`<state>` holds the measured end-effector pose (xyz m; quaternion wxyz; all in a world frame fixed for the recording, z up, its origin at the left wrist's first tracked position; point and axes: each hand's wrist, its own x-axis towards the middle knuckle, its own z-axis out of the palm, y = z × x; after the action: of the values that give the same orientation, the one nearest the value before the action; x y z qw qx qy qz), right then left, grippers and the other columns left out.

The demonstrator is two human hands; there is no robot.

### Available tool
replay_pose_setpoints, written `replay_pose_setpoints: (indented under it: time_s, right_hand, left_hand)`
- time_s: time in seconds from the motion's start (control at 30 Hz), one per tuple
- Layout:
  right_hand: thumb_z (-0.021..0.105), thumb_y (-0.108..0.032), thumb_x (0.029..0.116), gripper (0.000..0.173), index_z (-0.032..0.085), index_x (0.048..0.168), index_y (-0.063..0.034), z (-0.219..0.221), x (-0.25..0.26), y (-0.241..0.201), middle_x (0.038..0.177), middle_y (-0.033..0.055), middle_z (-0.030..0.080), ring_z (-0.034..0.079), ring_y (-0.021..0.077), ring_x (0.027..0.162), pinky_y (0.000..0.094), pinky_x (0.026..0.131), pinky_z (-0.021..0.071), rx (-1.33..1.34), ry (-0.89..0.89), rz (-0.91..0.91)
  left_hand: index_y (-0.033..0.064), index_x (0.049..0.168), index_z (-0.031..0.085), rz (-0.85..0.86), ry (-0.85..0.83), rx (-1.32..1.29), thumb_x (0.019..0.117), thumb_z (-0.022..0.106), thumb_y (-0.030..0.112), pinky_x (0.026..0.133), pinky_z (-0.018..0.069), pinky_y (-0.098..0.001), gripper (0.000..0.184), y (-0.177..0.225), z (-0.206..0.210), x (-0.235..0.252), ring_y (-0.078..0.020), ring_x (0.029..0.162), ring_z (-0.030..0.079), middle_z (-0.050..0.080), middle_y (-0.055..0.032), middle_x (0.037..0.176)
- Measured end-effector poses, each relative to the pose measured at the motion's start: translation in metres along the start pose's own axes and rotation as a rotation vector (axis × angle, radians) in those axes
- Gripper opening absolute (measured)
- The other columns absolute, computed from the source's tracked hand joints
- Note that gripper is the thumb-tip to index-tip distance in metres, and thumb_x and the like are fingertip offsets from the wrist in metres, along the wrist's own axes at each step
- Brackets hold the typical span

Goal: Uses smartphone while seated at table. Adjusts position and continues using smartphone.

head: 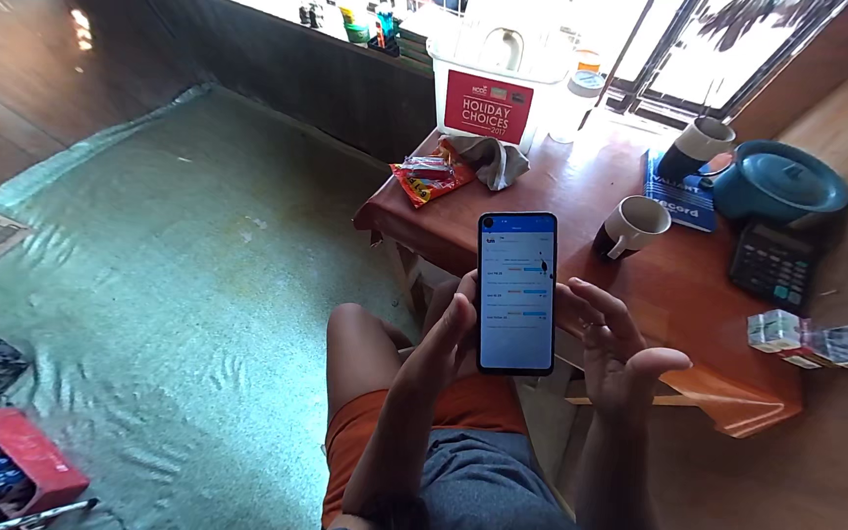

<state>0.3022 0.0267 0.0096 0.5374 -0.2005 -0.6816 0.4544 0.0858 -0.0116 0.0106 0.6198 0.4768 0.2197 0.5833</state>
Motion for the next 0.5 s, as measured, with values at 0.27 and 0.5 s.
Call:
replay_pose_setpoints:
  time_s: [0.27,0.5]
  right_hand:
    - [0.023,-0.08,0.0944,0.08,0.069,0.129,-0.0238,-0.001,-0.001,-0.004,0.145,-0.0023,0.056,0.051,0.0173,0.136,0.0381,0.109,0.0482,-0.097,-0.122,-0.017]
    - [0.028,-0.077,0.0971,0.077,0.059,0.14,-0.0212,0.009,0.001,-0.005,0.158,0.001,0.041,0.037,0.021,0.148,0.043,0.118,0.0399,-0.323,-0.043,-0.079]
  left_hand:
    - [0.0106,0.151,0.032,0.017,-0.008,0.008,0.0833,0.053,0.082,0.099,0.0541,-0.0329,0.1,0.0,0.0,-0.001,-0.0111,0.115,0.064,0.064,-0.0015,0.129]
    - [0.01,0.152,0.029,0.03,-0.025,0.067,0.0854,0.049,0.082,0.102,0.0523,-0.0337,0.1,0.0,0.0,-0.001,-0.0122,0.118,0.063,0.063,-0.0035,0.131]
